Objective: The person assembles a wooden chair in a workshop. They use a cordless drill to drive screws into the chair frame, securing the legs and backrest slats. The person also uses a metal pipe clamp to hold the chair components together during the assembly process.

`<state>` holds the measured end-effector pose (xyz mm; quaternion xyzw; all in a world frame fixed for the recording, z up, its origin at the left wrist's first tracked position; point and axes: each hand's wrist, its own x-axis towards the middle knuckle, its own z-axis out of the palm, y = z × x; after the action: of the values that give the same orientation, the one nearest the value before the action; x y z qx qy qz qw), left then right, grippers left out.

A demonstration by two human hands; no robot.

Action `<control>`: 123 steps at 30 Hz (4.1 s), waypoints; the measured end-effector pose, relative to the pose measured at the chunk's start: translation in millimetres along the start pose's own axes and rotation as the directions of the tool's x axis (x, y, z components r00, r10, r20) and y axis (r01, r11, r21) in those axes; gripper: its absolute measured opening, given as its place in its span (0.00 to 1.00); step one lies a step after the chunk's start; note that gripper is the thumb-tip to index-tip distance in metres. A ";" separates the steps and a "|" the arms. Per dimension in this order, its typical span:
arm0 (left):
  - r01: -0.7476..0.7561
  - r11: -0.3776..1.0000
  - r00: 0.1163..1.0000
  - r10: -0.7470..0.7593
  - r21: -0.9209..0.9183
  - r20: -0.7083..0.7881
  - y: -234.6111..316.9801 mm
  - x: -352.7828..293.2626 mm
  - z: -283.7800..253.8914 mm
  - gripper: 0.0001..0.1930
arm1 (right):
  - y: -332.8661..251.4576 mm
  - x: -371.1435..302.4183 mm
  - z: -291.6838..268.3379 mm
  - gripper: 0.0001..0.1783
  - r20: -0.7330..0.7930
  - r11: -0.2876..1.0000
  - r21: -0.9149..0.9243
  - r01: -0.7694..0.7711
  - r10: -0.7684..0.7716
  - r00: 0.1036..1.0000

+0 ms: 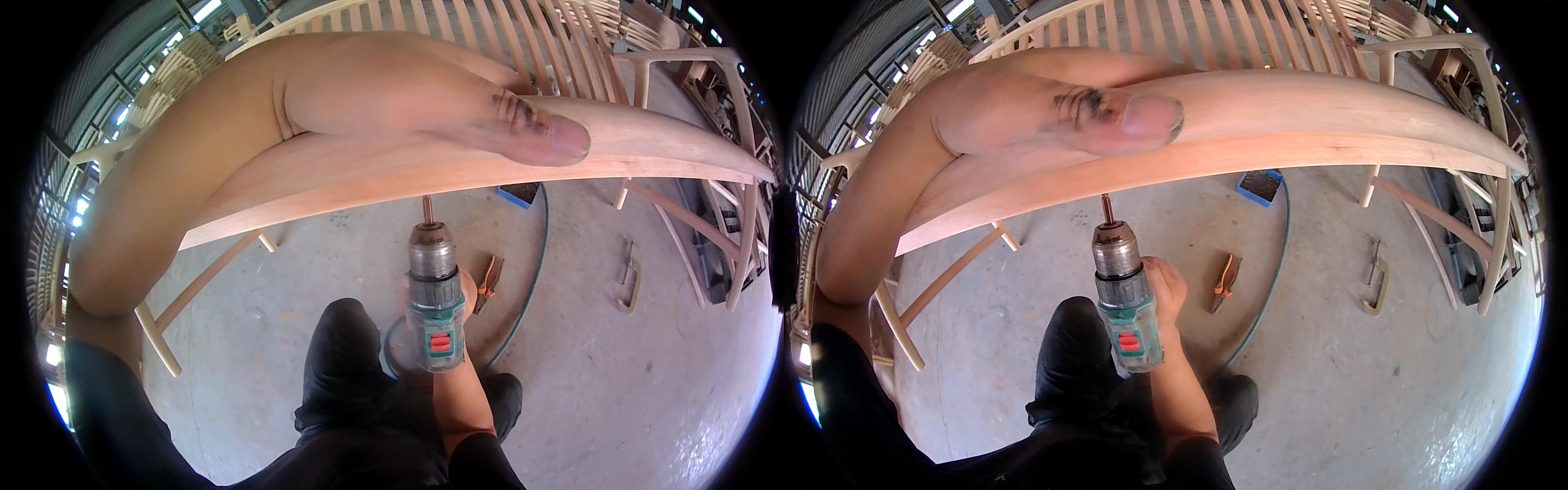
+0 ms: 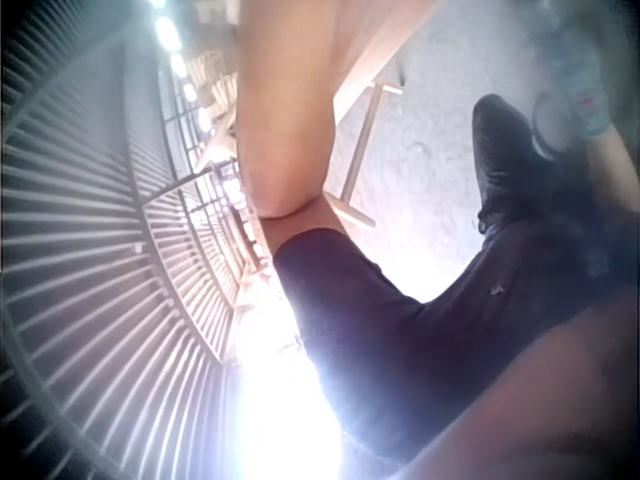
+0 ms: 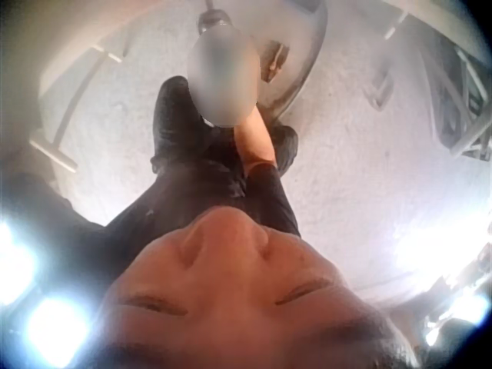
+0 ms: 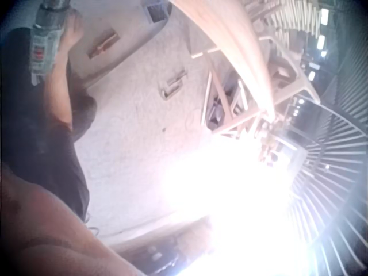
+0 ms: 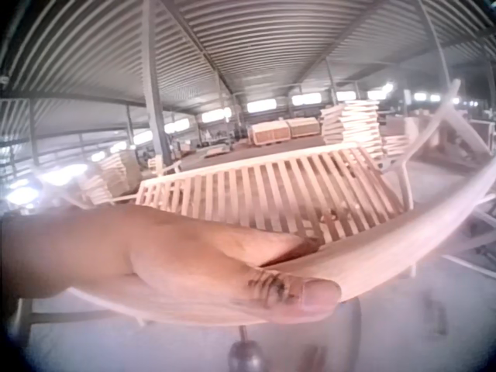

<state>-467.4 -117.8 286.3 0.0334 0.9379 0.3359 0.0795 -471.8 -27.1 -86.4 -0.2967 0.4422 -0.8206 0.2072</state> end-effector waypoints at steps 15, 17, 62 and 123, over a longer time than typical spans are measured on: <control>-0.018 0.998 0.998 0.022 -0.060 0.057 0.3 5.4 2.0 0.44 | -30.6 18.1 -0.5 0.10 0.125 0.797 -0.399 0.453 -0.442 0.888; -0.018 0.997 0.997 0.024 -0.077 0.068 1.4 6.4 2.7 0.45 | -27.3 16.7 -0.9 0.11 0.130 0.801 -0.401 0.446 -0.432 0.893; 0.311 0.750 0.919 -0.081 -0.583 0.386 33.6 -3.8 4.5 0.46 | -36.1 14.8 9.8 0.11 0.149 0.803 -0.369 0.468 -0.446 0.883; 0.559 0.753 0.825 -0.464 0.348 -0.322 72.0 -48.8 26.1 0.31 | -10.3 23.0 -10.1 0.14 0.155 0.582 -0.627 0.518 -0.559 0.815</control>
<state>-414.2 -51.6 318.4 -0.2459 0.9636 0.0883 0.0571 -496.3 -29.5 -75.1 -0.4445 0.5903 -0.6495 -0.1791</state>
